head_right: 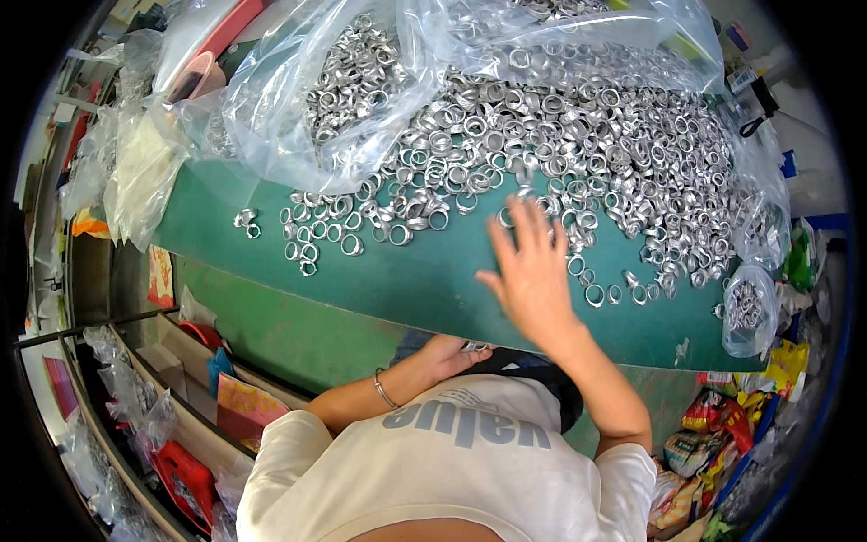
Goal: The person sorts small silver metal rings on a green work table by picking them up by hand and gathering them into small piles or holding them.
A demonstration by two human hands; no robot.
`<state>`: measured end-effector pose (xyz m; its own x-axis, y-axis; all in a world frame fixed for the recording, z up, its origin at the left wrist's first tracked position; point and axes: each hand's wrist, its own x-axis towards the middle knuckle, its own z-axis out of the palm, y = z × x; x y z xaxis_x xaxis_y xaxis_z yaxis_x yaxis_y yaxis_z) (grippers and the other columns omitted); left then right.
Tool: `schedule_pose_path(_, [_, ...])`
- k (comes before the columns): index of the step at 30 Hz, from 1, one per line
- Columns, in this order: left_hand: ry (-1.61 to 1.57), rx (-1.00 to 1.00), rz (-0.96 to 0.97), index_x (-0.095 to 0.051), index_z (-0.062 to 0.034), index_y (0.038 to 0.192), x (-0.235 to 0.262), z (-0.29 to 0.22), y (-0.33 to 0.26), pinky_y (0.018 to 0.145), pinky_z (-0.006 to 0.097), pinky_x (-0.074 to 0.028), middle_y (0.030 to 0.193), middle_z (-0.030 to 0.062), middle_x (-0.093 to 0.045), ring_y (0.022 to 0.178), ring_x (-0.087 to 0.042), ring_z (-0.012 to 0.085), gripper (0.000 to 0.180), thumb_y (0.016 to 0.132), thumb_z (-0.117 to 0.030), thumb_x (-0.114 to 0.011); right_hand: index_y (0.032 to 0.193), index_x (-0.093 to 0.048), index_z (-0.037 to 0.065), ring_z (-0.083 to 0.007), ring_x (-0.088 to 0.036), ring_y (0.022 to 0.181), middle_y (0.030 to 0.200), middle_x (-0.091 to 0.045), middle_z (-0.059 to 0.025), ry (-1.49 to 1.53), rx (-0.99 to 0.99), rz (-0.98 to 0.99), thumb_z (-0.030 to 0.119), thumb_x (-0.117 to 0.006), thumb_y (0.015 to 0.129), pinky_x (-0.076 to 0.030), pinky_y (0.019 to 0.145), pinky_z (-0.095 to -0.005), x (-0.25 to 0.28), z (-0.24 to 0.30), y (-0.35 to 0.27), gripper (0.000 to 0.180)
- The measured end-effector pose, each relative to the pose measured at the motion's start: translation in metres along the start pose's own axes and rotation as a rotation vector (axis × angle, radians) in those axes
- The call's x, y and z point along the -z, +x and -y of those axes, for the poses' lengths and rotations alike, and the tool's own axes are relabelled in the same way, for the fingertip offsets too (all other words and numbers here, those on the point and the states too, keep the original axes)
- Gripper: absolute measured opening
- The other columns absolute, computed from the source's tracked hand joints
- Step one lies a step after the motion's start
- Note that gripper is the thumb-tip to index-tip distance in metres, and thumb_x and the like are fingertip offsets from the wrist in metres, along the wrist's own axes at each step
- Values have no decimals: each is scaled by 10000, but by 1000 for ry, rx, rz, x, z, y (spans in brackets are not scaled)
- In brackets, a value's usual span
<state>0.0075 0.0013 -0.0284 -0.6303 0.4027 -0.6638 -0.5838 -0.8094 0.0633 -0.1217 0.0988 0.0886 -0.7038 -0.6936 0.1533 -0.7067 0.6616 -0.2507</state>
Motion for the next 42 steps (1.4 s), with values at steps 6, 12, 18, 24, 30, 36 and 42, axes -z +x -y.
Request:
schedule_pose_path(6, [3,-20,-96,-582,-82,1023,-15,-4,-9,664,299,-532,908,52,-645,780,-629,162,115,966,-178,-554,1191,-599,81,-321,-369,1315,1352,-471,-96,181,235,227,258,-722,777,-257,1067,-556,22,5,-28,466])
schedule_pose_path(12, [-16,9,23,-572,-71,1037,3,-1,0,693,306,-541,917,64,-636,789,-627,175,115,954,-149,-571,1081,-632,106,-298,-434,1262,1282,-519,-86,-6,53,59,225,-740,751,-241,1066,-551,29,-35,-37,367])
schedule_pose_path(18, [21,15,-56,-553,-87,933,-16,-5,-9,592,256,-465,782,27,-572,673,-546,129,50,953,-131,-545,989,-591,57,-331,-425,1250,1228,-511,-114,-222,-252,-164,175,-746,745,-252,1040,-558,34,-64,-58,312])
schedule_pose_path(24, [52,71,84,-484,-119,787,-15,-10,-10,479,225,-290,630,-19,-422,551,-362,83,164,943,-148,-522,1081,-582,37,-329,-468,1172,1194,-519,-133,-50,-234,-288,109,-713,778,-320,991,-446,36,-51,-43,338])
schedule_pose_path(30, [84,146,107,-538,-78,875,-12,-8,-9,524,240,-395,716,34,-516,612,-483,128,130,952,-179,-511,916,-634,33,-291,-483,1031,1042,-529,-100,28,-80,-230,80,-714,751,-358,892,-426,12,-32,-6,190])
schedule_pose_path(36, [114,241,258,-562,38,1184,-13,-10,-17,805,361,-570,1093,217,-641,939,-665,294,438,996,-322,-399,839,-627,25,-280,-490,1019,1030,-531,-99,229,60,119,63,-695,727,-381,852,-391,35,-7,-25,136])
schedule_pose_path(42, [88,371,349,-582,48,1153,-16,-18,-27,723,309,-583,1035,169,-672,882,-677,233,463,998,-354,-412,862,-652,42,-249,-539,943,983,-567,-63,675,271,419,75,-700,732,-418,820,-355,43,-3,-43,142])
